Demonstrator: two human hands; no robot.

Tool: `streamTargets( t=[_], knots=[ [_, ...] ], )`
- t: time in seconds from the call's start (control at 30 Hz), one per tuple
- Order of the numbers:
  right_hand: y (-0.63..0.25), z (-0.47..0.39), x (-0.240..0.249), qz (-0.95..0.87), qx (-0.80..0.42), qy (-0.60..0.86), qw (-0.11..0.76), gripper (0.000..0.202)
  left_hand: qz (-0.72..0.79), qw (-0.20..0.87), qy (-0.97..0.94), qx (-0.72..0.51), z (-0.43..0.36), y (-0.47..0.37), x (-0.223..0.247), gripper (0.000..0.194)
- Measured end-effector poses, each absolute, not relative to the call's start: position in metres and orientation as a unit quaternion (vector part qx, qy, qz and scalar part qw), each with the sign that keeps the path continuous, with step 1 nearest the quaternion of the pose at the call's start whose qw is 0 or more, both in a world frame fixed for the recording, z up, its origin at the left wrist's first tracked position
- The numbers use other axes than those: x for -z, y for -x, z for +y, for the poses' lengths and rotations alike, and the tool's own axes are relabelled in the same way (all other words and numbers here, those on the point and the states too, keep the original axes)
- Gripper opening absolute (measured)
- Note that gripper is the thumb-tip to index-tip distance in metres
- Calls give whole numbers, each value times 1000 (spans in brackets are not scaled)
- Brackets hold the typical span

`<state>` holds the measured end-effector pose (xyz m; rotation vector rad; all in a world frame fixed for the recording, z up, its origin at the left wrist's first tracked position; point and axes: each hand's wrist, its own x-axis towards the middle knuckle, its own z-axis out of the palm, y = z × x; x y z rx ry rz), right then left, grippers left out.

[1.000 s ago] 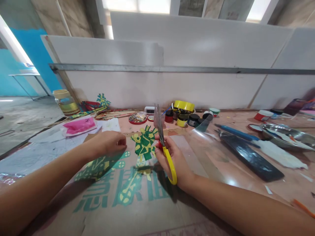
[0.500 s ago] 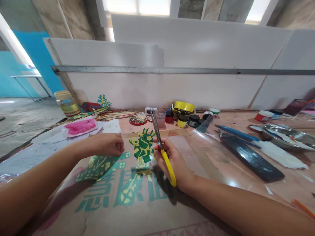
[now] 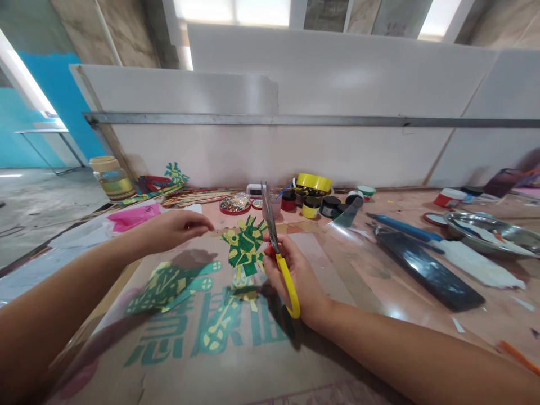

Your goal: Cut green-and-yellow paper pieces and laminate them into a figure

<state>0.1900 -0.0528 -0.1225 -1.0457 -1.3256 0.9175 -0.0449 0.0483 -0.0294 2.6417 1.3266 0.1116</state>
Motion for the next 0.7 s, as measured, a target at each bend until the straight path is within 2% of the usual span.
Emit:
streamTargets(
  t=[0.1,0.17,0.27,0.33,0.37,0.4,0.57,0.7],
  knots=[
    [-191,-53,121,-560,-398,439,578,33,411,224,-877,-111,39,38,21,54],
    [-192,-53,121,-560,-401,434,581,36,394,265,-874,-102,36,37,18,55],
    [-192,-52,121,-561,-400,435,580,35,446,156,-880,-35,41,48,22,44],
    [-192,-52,121,-565,-397,442,573,34,486,82,-869,34,49,58,28,57],
    [-191,-52,120,-567,-394,446,569,34,482,78,-870,68,53,62,33,62],
    [-191,-52,120,-568,-392,448,569,34,467,87,-875,96,55,64,37,59],
    [-190,-52,120,-576,-387,445,567,32,449,94,-882,110,55,57,51,22],
    [-190,-52,121,-587,-372,447,563,31,454,101,-878,110,49,52,48,19]
  ],
)
